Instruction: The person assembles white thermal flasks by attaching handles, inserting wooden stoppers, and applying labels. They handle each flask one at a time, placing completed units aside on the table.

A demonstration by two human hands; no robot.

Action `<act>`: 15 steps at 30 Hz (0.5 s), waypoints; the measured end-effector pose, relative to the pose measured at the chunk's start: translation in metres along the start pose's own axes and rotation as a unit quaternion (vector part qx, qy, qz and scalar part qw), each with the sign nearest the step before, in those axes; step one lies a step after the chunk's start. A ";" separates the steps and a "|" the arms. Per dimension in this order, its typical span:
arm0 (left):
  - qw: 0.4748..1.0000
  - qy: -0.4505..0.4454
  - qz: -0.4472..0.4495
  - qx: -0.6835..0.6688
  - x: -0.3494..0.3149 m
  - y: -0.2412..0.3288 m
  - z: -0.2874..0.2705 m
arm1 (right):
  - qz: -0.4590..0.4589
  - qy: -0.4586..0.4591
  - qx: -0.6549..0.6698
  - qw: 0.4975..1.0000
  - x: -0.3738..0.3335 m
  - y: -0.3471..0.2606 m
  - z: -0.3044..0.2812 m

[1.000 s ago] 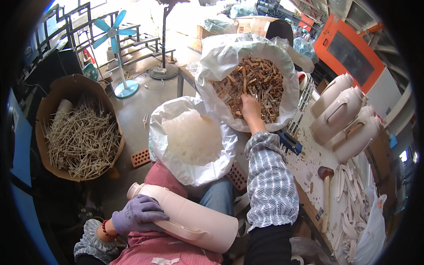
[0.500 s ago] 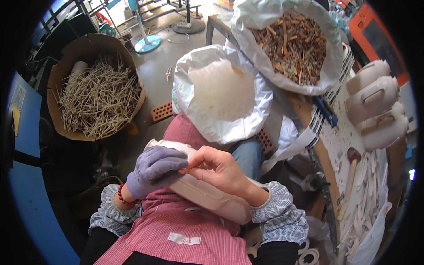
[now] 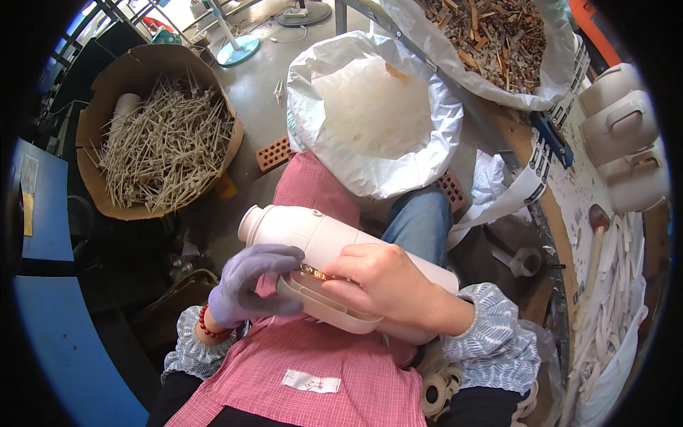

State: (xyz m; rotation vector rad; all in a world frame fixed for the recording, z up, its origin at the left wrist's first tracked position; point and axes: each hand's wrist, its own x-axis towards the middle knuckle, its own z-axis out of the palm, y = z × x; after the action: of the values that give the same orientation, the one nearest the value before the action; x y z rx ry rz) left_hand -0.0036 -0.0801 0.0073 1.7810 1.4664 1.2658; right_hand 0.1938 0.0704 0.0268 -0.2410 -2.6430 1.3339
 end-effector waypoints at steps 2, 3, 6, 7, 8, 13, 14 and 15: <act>0.999 -0.024 0.035 0.019 -0.016 -0.011 0.002 | 0.028 -0.051 0.052 0.997 -0.001 0.001 -0.002; 0.998 -0.019 0.052 0.036 -0.020 -0.014 0.006 | 0.025 -0.066 0.070 0.995 -0.001 0.000 0.000; 0.997 -0.020 0.045 0.056 -0.028 -0.015 0.008 | 0.055 -0.105 0.091 0.989 0.002 -0.003 0.003; 0.998 -0.018 0.040 0.050 -0.029 -0.017 0.009 | 0.050 -0.113 0.090 0.988 0.002 -0.002 0.002; 0.998 -0.015 0.035 0.044 -0.030 -0.018 0.010 | 0.046 -0.121 0.090 0.987 0.001 0.000 0.000; 0.998 -0.004 0.045 0.037 -0.030 -0.020 0.011 | 0.048 -0.147 0.101 0.983 0.000 0.001 -0.002; 0.999 0.005 0.044 0.031 -0.031 -0.021 0.013 | 0.042 -0.148 0.098 0.983 0.000 0.002 -0.001; 0.995 -0.031 0.064 0.075 -0.027 -0.019 0.010 | 0.037 -0.147 0.094 0.984 0.000 0.002 0.000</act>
State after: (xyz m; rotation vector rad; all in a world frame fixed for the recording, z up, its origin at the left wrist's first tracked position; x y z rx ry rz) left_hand -0.0032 -0.0983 -0.0217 2.0241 1.4672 1.1773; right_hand 0.1942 0.0715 0.0247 -0.1241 -2.7348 1.7544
